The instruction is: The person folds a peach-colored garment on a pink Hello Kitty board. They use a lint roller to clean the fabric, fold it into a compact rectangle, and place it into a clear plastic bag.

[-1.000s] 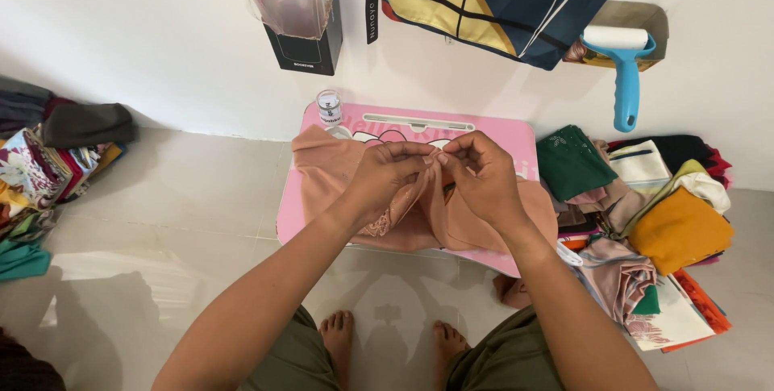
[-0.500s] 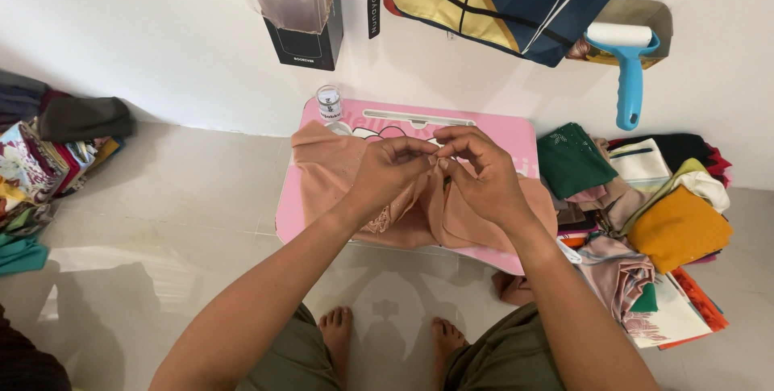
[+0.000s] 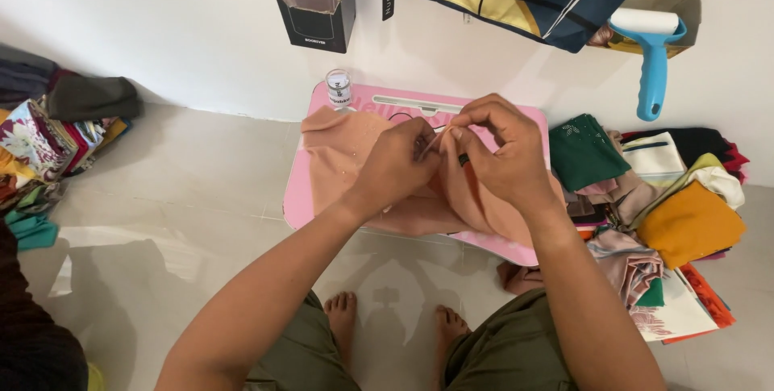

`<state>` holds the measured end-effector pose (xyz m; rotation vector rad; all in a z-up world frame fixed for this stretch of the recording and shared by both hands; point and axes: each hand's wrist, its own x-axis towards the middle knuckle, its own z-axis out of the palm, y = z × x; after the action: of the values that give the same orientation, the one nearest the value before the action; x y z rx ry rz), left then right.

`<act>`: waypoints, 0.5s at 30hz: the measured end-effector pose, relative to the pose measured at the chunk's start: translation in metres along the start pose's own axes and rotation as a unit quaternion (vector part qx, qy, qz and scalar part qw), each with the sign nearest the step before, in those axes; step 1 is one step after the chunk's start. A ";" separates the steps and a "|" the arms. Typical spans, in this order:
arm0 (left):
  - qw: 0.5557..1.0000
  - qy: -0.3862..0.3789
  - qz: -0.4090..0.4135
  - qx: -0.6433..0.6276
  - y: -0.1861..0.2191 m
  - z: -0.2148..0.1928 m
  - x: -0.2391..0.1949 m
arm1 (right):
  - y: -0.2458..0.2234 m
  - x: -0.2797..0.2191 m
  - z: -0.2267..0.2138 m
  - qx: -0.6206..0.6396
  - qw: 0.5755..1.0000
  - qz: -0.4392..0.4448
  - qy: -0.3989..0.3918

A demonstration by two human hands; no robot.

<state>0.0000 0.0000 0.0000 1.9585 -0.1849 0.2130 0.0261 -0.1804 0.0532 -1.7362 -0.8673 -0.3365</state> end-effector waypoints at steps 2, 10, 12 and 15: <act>0.998 0.004 0.000 0.057 0.002 -0.006 0.001 | -0.012 0.007 -0.001 -0.020 0.999 -0.025 0.005; 0.990 0.108 0.002 0.086 0.001 -0.033 0.007 | -0.061 0.035 0.000 -0.053 0.995 -0.083 0.028; 0.990 0.115 0.009 0.082 0.001 -0.039 0.006 | -0.074 0.041 0.001 -0.045 0.993 -0.102 0.040; 0.990 0.138 0.043 0.001 0.017 -0.049 0.001 | -0.105 0.046 -0.001 -0.092 0.985 -0.134 0.057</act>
<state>-0.0063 0.0391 0.0341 1.9020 -0.0879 0.5365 -0.0147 -0.1510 0.1560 -1.7496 -1.0137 -0.7073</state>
